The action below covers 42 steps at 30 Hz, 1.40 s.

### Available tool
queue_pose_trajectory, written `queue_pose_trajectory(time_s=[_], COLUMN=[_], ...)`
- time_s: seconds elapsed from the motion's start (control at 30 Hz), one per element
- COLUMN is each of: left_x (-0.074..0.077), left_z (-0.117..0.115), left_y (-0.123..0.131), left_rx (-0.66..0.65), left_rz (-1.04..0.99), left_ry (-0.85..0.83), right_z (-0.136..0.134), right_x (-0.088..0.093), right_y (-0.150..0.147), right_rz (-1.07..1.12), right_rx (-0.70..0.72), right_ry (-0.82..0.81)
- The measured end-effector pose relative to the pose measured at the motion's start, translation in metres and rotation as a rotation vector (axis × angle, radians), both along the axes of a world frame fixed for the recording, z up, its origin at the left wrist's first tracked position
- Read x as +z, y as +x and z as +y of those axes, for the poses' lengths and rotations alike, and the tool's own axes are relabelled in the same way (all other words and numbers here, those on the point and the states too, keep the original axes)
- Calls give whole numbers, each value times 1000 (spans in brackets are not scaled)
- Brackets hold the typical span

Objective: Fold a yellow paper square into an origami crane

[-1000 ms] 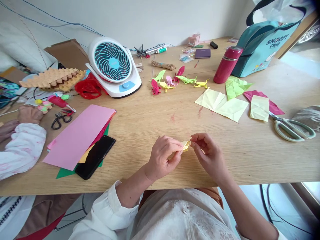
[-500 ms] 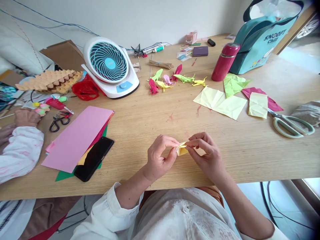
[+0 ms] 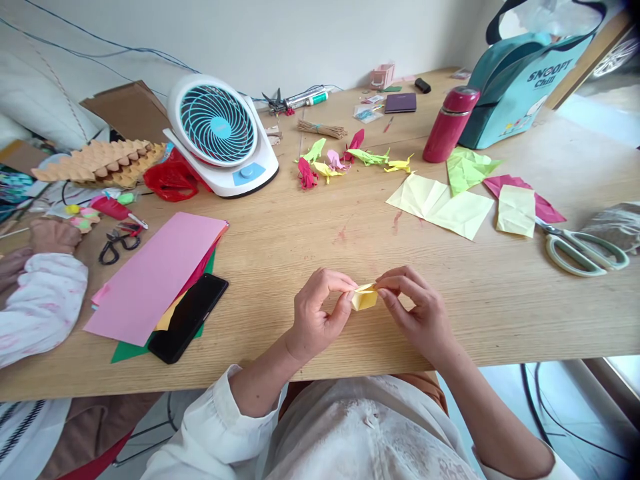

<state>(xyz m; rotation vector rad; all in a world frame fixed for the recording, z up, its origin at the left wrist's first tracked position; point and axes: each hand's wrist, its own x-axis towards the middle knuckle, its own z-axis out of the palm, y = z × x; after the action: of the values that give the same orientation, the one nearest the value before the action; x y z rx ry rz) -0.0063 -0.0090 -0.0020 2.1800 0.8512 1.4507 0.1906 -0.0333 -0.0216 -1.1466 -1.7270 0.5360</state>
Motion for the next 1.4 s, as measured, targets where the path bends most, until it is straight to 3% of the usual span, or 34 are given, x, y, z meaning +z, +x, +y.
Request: queue_pose_trajectory(time_s=[0.13,0.33,0.57,0.67,1.13,1.4], left_x=[0,4,5,5,4,-2], left_z=[0,0,1,1,1,2], left_y=[0,1,1,1,1,3], left_rx=[-13,-39,-69,-90,-76,-34], left_rz=[1,27,79,92,111,203], left_ry=[28,62,76,83,110,255], right_z=[1,4,12,16,16,23], right_x=[-1,3,18,22,17,9], right_y=[3,6,17,18,16,10], right_rz=[120,134,-99,-141,-218,-157], right_rx=[-75,29,278,323,197,120], right_ry=[-109,-227,-109,-31,-42,-95])
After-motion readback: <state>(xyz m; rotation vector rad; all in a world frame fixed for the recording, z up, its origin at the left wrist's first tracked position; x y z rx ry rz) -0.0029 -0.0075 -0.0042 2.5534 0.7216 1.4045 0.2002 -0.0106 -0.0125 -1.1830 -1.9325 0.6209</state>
